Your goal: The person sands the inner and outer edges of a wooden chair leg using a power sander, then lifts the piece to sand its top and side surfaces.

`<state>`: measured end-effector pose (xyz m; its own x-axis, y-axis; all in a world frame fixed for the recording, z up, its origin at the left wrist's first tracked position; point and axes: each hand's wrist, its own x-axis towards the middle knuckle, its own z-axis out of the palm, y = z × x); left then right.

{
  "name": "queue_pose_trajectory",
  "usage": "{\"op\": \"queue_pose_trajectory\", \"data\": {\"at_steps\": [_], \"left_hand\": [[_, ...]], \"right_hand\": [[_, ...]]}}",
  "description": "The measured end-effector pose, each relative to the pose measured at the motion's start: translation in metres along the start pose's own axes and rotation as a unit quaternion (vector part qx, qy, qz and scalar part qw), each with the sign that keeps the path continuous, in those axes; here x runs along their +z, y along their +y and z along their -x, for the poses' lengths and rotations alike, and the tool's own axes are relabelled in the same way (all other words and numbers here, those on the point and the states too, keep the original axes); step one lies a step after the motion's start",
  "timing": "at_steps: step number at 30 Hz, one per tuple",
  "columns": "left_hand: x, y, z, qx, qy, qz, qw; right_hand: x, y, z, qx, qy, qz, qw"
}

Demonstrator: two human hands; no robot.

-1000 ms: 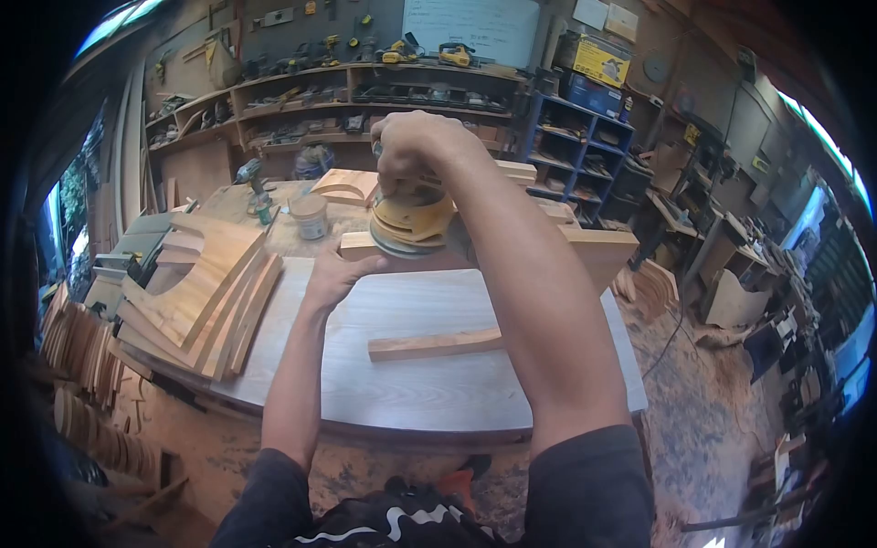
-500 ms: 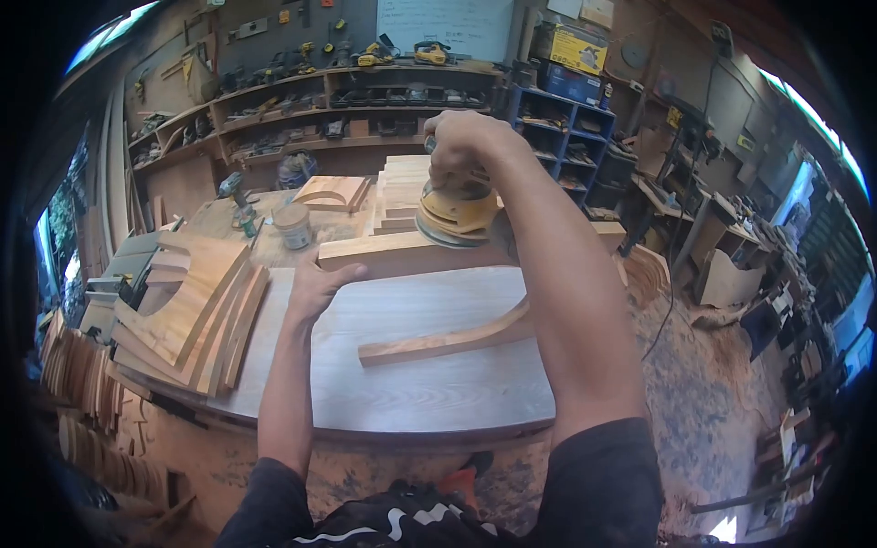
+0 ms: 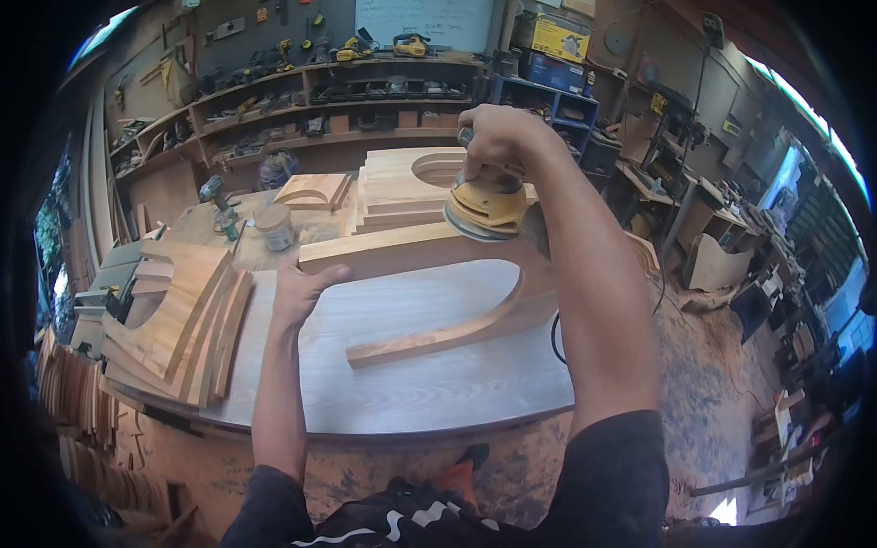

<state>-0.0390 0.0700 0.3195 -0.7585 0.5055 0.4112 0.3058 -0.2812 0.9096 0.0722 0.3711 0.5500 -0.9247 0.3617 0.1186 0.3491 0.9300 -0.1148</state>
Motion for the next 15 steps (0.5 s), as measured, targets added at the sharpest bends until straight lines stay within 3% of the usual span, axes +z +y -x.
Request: {"op": "queue_pose_trajectory", "data": {"at_steps": [9,15], "left_hand": [[-0.003,-0.001,-0.001,-0.002,-0.003,-0.018,1.000],[-0.004,0.005,0.000,-0.048,0.004,-0.059,0.997]], "right_hand": [[0.011,-0.092,0.001,-0.085,0.002,0.028,0.996],[0.019,-0.155,0.001,-0.149,-0.009,0.021,0.989]]}}
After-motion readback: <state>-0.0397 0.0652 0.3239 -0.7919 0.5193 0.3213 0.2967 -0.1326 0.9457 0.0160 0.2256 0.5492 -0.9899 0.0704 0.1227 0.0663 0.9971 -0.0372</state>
